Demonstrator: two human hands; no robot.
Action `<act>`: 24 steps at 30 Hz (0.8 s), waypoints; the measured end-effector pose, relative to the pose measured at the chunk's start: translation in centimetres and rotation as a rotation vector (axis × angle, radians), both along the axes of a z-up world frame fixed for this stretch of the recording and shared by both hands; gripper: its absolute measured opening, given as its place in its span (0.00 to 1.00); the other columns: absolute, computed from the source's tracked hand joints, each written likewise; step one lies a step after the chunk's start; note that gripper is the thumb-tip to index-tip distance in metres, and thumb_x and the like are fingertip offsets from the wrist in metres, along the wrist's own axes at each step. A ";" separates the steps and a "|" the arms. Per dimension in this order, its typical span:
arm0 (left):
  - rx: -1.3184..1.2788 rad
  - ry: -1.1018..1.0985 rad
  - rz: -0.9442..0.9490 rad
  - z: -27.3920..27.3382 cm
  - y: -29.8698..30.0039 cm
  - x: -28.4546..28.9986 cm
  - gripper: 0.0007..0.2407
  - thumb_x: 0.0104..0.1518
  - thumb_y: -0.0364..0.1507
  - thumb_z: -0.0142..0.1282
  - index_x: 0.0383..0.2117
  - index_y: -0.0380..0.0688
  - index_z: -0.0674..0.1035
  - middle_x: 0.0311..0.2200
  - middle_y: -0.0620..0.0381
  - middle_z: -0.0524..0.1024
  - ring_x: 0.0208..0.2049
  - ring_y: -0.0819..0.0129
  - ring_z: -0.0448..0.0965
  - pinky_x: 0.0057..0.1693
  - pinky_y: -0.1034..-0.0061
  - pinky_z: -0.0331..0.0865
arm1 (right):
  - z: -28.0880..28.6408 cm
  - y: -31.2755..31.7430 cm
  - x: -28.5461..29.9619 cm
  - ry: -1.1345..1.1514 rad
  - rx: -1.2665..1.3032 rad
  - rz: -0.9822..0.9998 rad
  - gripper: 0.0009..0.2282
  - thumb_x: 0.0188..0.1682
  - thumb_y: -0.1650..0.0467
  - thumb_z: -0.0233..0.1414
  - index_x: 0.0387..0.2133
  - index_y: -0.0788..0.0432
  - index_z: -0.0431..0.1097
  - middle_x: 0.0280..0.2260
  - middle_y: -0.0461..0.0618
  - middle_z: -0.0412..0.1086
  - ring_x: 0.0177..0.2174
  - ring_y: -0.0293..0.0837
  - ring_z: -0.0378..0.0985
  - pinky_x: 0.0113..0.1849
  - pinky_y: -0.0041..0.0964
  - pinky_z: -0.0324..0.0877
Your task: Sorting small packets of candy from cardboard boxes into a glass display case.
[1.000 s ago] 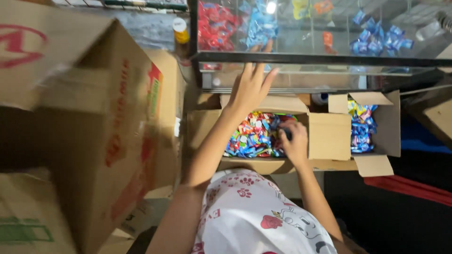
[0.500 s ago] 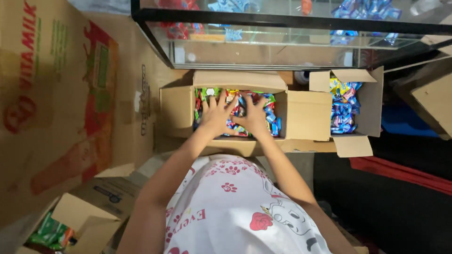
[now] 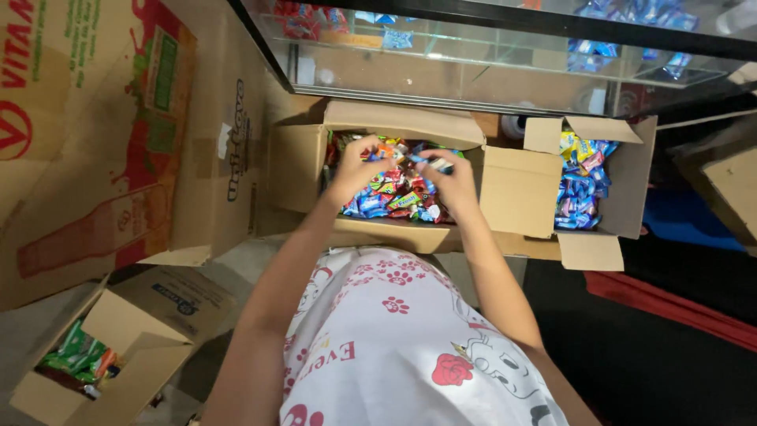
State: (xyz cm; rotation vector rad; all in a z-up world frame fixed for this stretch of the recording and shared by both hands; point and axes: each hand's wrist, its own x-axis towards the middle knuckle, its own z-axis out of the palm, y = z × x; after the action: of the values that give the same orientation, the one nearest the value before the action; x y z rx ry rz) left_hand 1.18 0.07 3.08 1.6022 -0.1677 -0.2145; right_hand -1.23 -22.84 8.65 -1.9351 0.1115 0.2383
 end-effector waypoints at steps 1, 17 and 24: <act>-0.080 0.047 0.001 1.5 0.0 -0.1 0.07 0.51 0.26 0.67 0.33 0.39 0.81 0.29 0.61 0.78 0.33 0.77 0.75 0.42 0.79 0.69 | -0.1 -0.3 0.1 0.042 0.180 -0.034 0.10 0.47 0.72 0.63 0.41 0.61 0.79 0.31 0.47 0.76 0.31 0.36 0.74 0.35 0.30 0.71; -0.322 0.209 0.194 9.9 -0.8 -2.5 0.08 0.53 0.24 0.63 0.37 0.36 0.81 0.31 0.61 0.79 0.35 0.78 0.75 0.45 0.81 0.70 | 6.5 -2.6 1.0 0.159 0.775 -0.067 0.07 0.53 0.69 0.58 0.38 0.61 0.71 0.26 0.48 0.72 0.15 0.32 0.64 0.15 0.25 0.54; -0.396 0.187 0.246 9.8 -0.8 -2.0 0.07 0.53 0.24 0.64 0.36 0.36 0.80 0.31 0.62 0.79 0.35 0.80 0.75 0.44 0.81 0.70 | 6.6 -0.2 4.7 0.007 0.956 -0.070 0.10 0.56 0.70 0.60 0.33 0.56 0.64 0.22 0.45 0.68 0.14 0.34 0.64 0.15 0.27 0.56</act>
State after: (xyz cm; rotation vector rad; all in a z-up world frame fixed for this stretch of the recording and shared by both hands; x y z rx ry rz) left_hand -0.81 -0.75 12.87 1.1877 0.1264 -0.1294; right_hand 3.49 -23.01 15.22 -0.9787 0.0520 0.1992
